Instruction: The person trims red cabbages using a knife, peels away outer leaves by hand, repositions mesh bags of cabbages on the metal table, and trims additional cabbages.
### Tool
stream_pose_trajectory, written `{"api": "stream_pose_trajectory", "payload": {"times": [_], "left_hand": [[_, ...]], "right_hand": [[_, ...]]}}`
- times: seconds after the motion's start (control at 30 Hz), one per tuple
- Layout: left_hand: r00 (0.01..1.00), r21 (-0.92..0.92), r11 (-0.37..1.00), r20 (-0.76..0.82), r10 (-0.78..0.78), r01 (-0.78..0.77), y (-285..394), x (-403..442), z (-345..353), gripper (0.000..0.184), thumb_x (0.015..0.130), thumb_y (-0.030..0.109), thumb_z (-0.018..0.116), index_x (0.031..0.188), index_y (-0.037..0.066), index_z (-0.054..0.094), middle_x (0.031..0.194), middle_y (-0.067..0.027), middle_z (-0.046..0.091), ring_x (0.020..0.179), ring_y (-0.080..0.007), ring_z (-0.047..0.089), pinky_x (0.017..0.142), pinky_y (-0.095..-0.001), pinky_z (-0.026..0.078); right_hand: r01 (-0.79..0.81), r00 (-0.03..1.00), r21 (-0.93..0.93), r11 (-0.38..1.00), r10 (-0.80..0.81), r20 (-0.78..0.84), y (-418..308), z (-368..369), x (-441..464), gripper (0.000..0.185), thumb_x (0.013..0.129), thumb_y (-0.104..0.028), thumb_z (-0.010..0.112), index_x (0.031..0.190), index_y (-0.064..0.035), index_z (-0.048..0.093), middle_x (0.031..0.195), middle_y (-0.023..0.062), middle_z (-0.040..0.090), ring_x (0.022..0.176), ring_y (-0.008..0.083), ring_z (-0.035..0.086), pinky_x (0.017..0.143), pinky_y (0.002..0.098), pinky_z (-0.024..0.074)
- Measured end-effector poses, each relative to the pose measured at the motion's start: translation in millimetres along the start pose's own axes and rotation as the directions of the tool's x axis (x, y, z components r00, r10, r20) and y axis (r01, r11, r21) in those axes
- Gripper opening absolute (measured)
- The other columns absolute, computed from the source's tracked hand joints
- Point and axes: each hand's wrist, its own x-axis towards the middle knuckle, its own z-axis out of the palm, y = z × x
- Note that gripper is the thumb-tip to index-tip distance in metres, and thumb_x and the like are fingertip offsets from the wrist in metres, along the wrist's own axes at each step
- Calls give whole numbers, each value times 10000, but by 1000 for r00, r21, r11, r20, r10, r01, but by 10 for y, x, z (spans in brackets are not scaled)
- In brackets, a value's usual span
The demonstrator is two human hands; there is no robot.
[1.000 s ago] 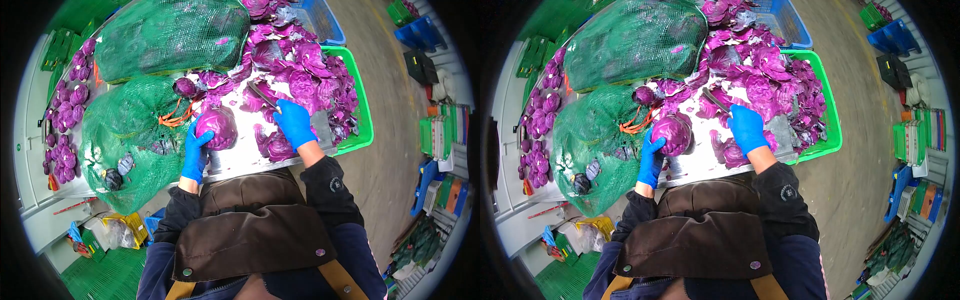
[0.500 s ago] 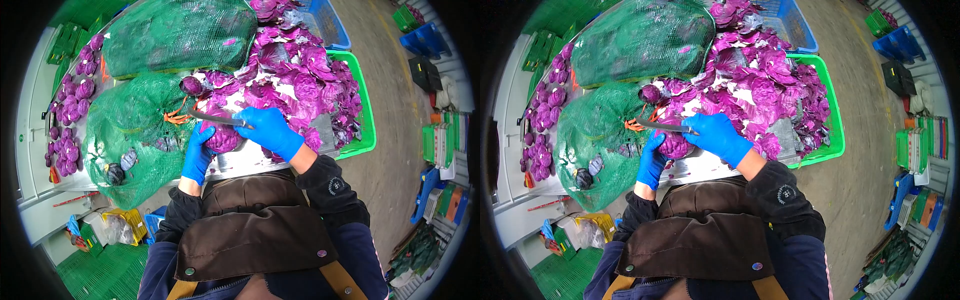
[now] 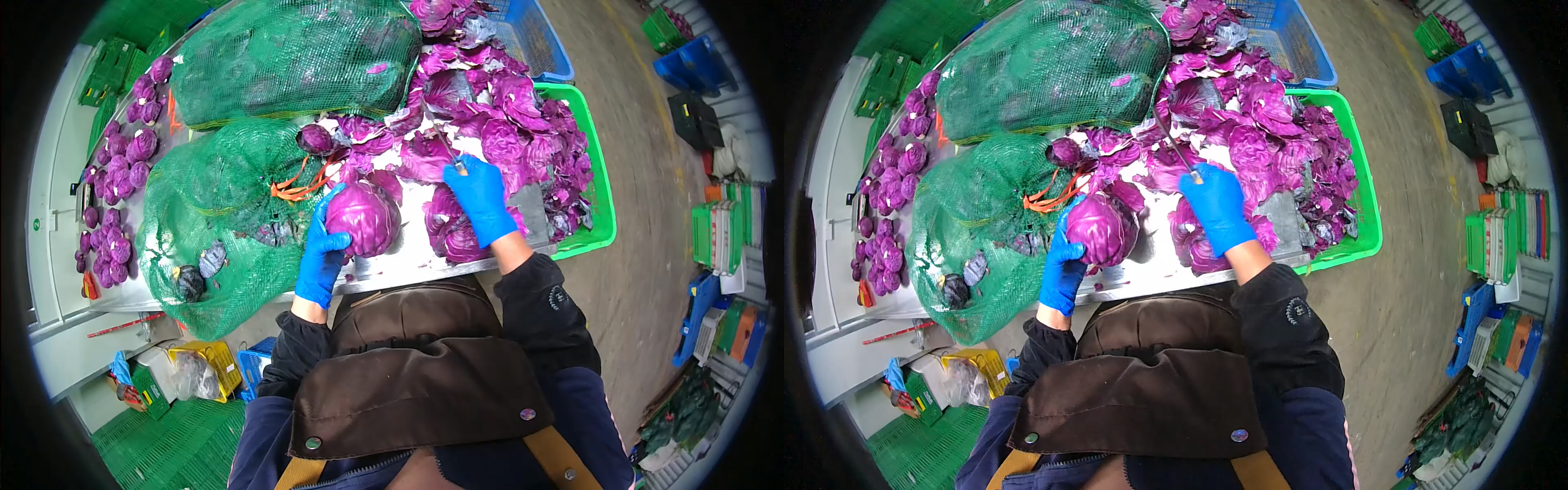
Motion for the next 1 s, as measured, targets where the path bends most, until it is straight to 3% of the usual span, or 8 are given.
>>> {"api": "stream_pose_trajectory", "payload": {"times": [0.03, 0.17, 0.43, 0.5, 0.63, 0.93, 0.97, 1.0], "left_hand": [[1000, 0, 1000, 0, 3, -3, 26, -14, 21, 960, 515, 153, 819, 1389, 76, 428, 1367, -105, 468, 1239, -277, 479, 1070, -416, 396], [980, 209, 960, 100, 171, -189, 98, 10, 68, 1048, 415, 177, 867, 1370, 78, 447, 1399, -107, 457, 1280, -273, 450, 1104, -407, 357], [924, 378, 857, 290, 249, -350, 175, 53, 41, 1137, 365, 292, 924, 1371, 66, 444, 1402, -127, 468, 1308, -277, 429, 1139, -404, 273], [901, 426, 811, 343, 265, -401, 198, 67, 46, 1161, 359, 295, 920, 1384, 64, 428, 1405, -130, 464, 1314, -277, 424, 1141, -402, 272], [970, 215, 961, 207, 128, -173, 234, 20, 163, 1217, 333, 223, 907, 1419, 52, 383, 1414, -134, 447, 1315, -286, 420, 1135, -392, 287], [986, -582, 806, -44, -158, 103, -262, 114, -140, 591, 846, 295, 639, 1336, 34, 437, 1302, -157, 541, 1216, -301, 525, 1045, -492, 409], [988, -587, 805, -51, -148, 90, -282, 113, -163, 591, 846, 295, 639, 1336, 34, 437, 1302, -157, 541, 1216, -301, 525, 1045, -492, 409], [996, -125, 992, -86, 10, -21, -242, 88, -94, 602, 830, 279, 653, 1343, 59, 427, 1306, -137, 545, 1209, -287, 533, 1038, -466, 420]], "right_hand": [[41, 999, -336, 941, -38, 15, 33, -81, 45, 311, 791, -356, 703, 893, -64, 676, 775, 169, 667, 731, 350, 657, 633, 417, 521], [205, 978, 218, 954, -206, -22, -521, -22, -247, 400, 804, -442, 694, 917, -61, 649, 783, 184, 656, 715, 371, 642, 627, 461, 505], [92, 982, -80, 993, -77, 174, -539, -164, -151, 346, 788, -350, 702, 1015, -93, 658, 841, 151, 647, 746, 323, 644, 644, 387, 513], [382, 902, 361, 850, -428, 53, -647, -202, -200, 387, 805, -194, 705, 1151, -54, 603, 1059, 141, 641, 912, 287, 650, 769, 342, 519], [574, 738, 309, 758, -642, 205, -590, -57, -81, 512, 785, -371, 747, 1199, -102, 608, 1047, 83, 619, 848, 273, 635, 783, 339, 510], [-281, 861, 574, 769, -62, 505, -554, -403, -29, 503, 805, -347, 768, 1071, 51, 613, 672, -20, 554, 610, 74, 484, 529, 269, 414], [-292, 885, 472, 832, 49, 462, -528, -493, 30, 457, 805, -331, 759, 1077, 8, 620, 648, -1, 584, 591, 144, 541, 532, 330, 434], [25, 956, 246, 969, -96, 279, -281, -418, 181, 455, 797, -324, 760, 1110, -26, 620, 665, 17, 605, 604, 190, 569, 539, 360, 441]]}}
